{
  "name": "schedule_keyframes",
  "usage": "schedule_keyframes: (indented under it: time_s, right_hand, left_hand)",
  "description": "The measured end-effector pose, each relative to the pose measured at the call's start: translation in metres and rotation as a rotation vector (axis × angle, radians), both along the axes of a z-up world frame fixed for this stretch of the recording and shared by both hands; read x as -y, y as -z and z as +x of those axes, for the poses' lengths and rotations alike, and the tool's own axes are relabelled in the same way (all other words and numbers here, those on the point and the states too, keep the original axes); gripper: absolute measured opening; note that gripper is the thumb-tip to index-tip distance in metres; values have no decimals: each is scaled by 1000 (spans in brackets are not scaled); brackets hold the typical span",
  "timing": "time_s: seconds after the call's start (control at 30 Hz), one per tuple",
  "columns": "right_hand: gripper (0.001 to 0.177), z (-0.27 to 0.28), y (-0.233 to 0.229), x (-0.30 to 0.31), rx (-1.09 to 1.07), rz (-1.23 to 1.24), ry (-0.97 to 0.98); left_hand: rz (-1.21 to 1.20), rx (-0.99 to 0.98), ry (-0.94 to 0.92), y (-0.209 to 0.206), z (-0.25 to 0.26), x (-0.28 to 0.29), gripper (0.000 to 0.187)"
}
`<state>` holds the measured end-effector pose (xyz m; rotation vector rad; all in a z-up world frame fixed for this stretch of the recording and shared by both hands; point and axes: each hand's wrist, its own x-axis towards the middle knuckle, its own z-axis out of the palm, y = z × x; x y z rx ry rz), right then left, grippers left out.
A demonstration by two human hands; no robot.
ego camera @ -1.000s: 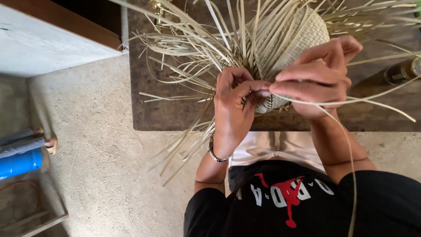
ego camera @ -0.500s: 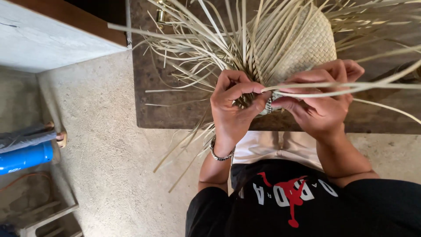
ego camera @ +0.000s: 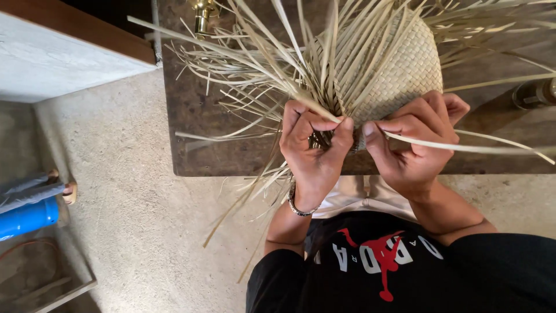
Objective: Weaving dried palm leaves into a basket on a wooden table
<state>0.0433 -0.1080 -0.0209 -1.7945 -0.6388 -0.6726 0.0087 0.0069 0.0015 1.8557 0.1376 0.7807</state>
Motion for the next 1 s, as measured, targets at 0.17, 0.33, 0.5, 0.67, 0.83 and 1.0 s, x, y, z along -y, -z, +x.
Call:
schedule_keyframes:
  time_s: [0.17,0.33,0.5,0.67,0.83,1.0]
  right_hand:
    - [20,19,17,14,72,-50,-10]
    - [81,36,-12,22,24,-606,147]
    - [92,51,-17,22,9,-629,68]
    - [71,87,-4,41,-282,-632,-52]
    - [57,101,-18,35,-510,-366,-484]
    - [24,74,-41,36,-124,-295,-635]
  left_hand:
    - [-234,16,104,-6,-1,-2,28]
    - [-148,42,191,-14,-2,-6,18]
    - [-87,8,177,-4,-7,-6,13]
    - [-86,15,179,0,-8,-6,9]
    - [-68,31,192,2,-7,-8,12]
    - [-9,-10,149,1,-8,-9,14]
